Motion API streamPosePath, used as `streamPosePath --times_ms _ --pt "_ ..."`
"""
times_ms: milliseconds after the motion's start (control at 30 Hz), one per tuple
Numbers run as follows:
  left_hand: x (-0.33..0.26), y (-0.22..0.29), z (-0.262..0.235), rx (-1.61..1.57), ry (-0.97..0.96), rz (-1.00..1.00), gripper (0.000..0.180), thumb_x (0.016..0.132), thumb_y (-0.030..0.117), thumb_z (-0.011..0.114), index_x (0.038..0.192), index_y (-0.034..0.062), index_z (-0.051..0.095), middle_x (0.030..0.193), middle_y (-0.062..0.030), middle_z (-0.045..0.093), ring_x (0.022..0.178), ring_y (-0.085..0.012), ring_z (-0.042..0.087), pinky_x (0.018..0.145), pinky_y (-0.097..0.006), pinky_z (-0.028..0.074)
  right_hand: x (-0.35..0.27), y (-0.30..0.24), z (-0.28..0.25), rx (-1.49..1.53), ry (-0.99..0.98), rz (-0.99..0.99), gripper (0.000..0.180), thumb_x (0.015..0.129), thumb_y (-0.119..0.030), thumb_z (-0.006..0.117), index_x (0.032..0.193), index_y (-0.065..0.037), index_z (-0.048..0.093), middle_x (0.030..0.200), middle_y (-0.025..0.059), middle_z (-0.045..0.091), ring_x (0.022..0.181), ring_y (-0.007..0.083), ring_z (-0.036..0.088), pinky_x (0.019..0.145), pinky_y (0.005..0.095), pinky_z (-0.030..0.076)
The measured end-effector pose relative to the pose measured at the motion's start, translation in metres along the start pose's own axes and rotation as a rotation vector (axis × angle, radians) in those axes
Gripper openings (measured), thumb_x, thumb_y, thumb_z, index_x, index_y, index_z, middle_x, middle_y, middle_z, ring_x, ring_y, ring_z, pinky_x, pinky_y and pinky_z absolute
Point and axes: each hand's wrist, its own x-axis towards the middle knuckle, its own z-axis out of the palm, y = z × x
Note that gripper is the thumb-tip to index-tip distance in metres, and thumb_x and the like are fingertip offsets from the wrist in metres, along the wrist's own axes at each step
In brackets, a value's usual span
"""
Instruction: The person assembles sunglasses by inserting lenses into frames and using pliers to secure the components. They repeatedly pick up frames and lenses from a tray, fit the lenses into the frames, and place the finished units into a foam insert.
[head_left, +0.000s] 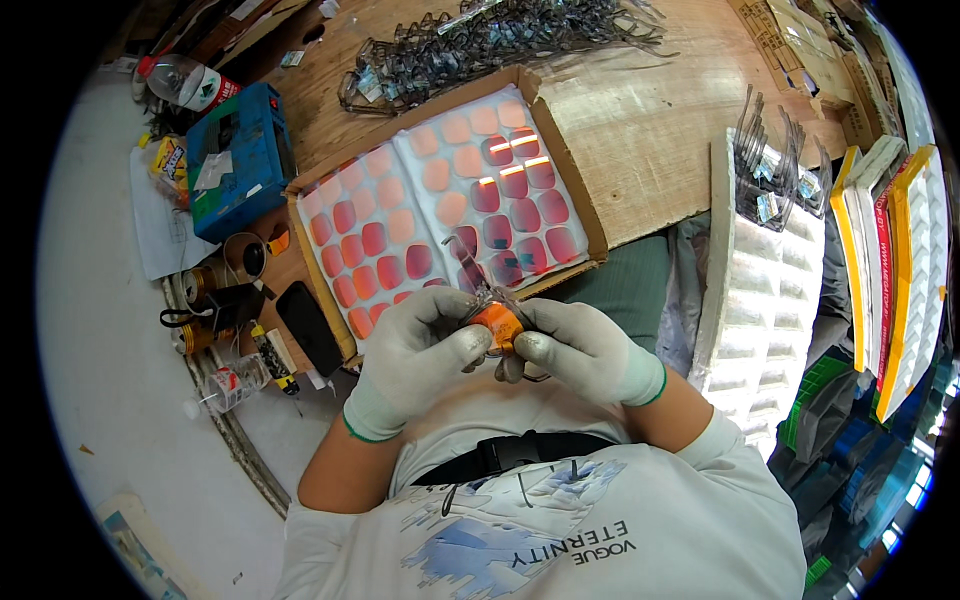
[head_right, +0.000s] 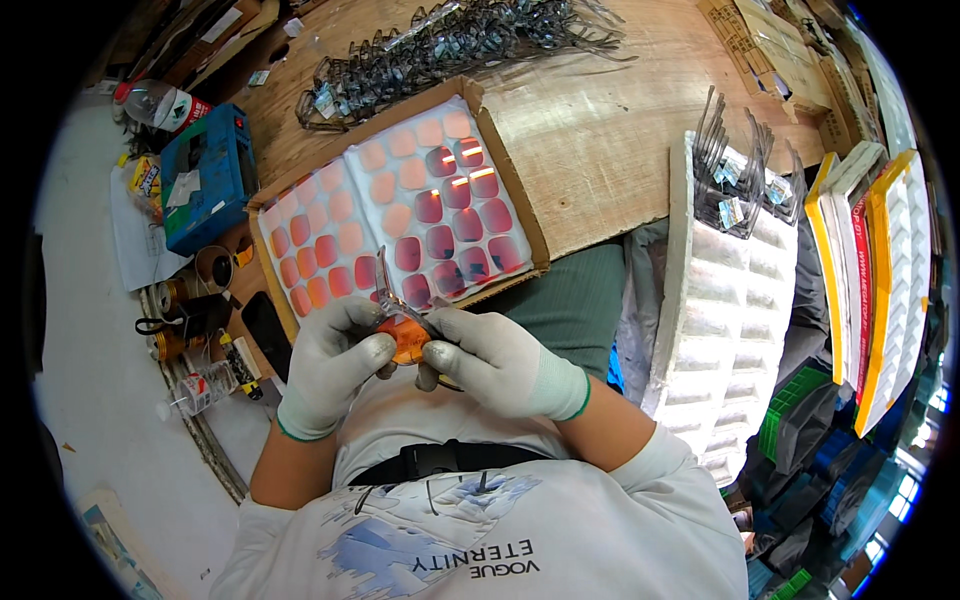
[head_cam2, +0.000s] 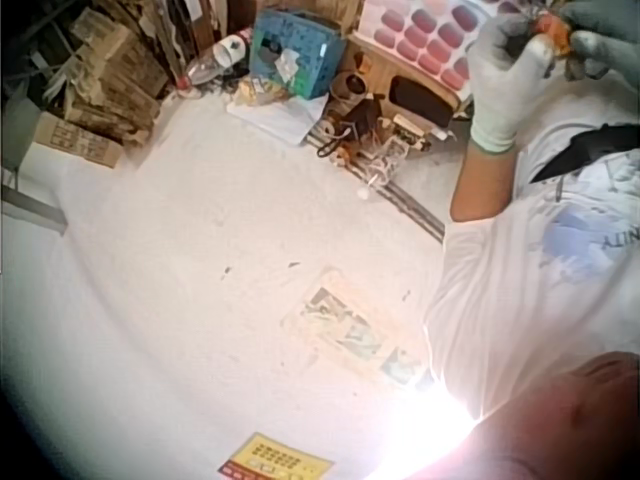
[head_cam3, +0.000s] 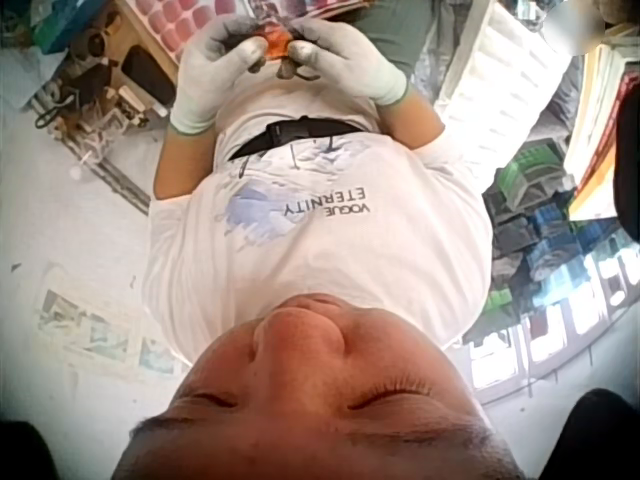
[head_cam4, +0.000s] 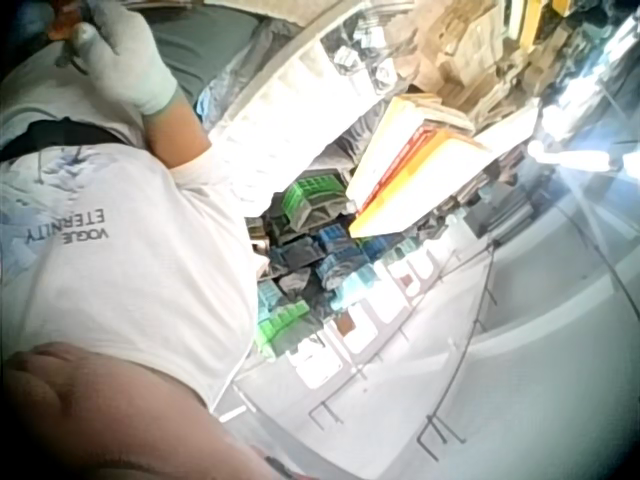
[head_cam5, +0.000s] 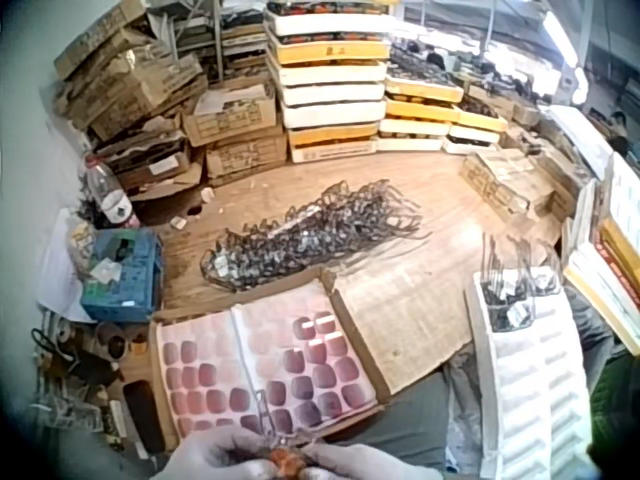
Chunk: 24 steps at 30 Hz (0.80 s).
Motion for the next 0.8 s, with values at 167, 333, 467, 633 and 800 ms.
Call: streamPosePath --times_ms 167,333,467,633,800 --pt "-0.001 -0.001 0.002 0.032 0.039 -0.005 0.025 0.090 0.011 0.072 0.109 -0.0026 0.062 0.092 -0.0062 0.066 0.075 -0.0105 0.063 0.067 -0.025 0.053 -0.001 0.006 0.006 -0.019 0.031 -0.042 0.029 0.103 -0.016 0.047 0.121 0.003 0.059 0.088 0.0082 0.070 0.081 0.0163 0.064 0.078 0.0320 0.051" --pt "-0.003 -0.007 -0.004 0.015 -0.007 0.004 0.026 0.090 0.011 0.072 0.109 -0.0030 0.061 0.091 -0.0064 0.066 0.077 -0.0111 0.064 0.069 -0.026 0.053 0.000 0.010 0.003 -0.094 0.044 -0.110 0.026 0.102 -0.015 0.048 0.114 0.003 0.061 0.082 0.0106 0.069 0.077 0.0212 0.066 0.075 0.0357 0.052" --pt "-0.004 -0.013 -0.005 0.033 -0.018 0.077 0.028 0.091 0.008 0.072 0.114 -0.0053 0.062 0.099 -0.0067 0.068 0.084 -0.0098 0.064 0.075 -0.026 0.054 0.001 0.011 0.009 -0.211 0.136 -0.207 0.023 0.100 -0.014 0.050 0.112 0.003 0.061 0.076 0.0118 0.067 0.071 0.0263 0.067 0.069 0.0367 0.052" --pt "-0.010 -0.003 0.004 0.294 0.024 0.168 0.024 0.091 0.010 0.073 0.108 -0.0053 0.065 0.097 -0.0069 0.069 0.084 -0.0096 0.063 0.075 -0.027 0.052 -0.002 0.011 0.014 -0.310 0.207 -0.254 0.020 0.098 -0.013 0.053 0.108 0.002 0.062 0.071 0.0108 0.064 0.063 0.0267 0.065 0.063 0.0352 0.052" --pt "-0.019 -0.002 -0.003 0.370 -0.146 0.310 0.023 0.090 0.016 0.074 0.099 -0.0035 0.066 0.084 -0.0077 0.066 0.076 -0.0111 0.060 0.066 -0.030 0.049 -0.003 0.016 -0.005 -0.187 -0.009 -0.351 0.017 0.096 -0.011 0.056 0.102 0.002 0.065 0.069 0.0104 0.064 0.059 0.0243 0.063 0.061 0.0339 0.051"
